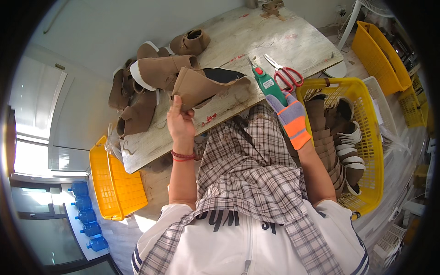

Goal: The person assembles brown slip-on shoes by applying hot glue to the sole and upper, then pressing the parts together. They handle multiple shoes one at a time, placing finished units into a yellow basket.

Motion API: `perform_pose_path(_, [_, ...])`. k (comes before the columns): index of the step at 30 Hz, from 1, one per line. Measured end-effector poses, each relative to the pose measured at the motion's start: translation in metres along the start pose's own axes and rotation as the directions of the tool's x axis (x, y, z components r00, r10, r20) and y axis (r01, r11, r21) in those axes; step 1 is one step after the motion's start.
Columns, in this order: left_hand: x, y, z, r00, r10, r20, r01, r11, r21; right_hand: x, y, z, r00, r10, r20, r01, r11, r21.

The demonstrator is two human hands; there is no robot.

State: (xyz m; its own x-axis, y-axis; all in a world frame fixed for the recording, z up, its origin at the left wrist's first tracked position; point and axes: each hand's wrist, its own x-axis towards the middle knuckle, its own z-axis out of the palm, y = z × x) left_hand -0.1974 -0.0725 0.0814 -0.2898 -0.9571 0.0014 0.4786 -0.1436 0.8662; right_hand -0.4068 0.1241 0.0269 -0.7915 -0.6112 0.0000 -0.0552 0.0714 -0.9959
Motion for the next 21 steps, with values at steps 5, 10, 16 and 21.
perform_pose_path(5, [0.023,0.023,-0.018,0.992,-0.128,0.021,0.129,0.989,-0.067,-0.018,-0.018,0.006,0.990,-0.137,0.012,0.137,0.968,-0.211])
perform_pose_path(10, [0.036,0.043,-0.017,0.987,-0.161,0.025,0.163,0.984,-0.071,-0.019,-0.024,0.007,0.974,-0.226,0.025,0.221,0.911,-0.349])
perform_pose_path(16, [0.067,0.077,0.013,0.981,0.183,0.059,-0.181,0.983,-0.045,0.020,-0.005,0.019,0.998,0.057,0.013,-0.047,0.920,-0.388])
perform_pose_path(21, [0.159,0.085,0.010,0.928,0.294,0.230,-0.253,0.948,-0.192,0.077,0.020,0.049,0.993,-0.026,0.112,0.074,0.890,-0.449])
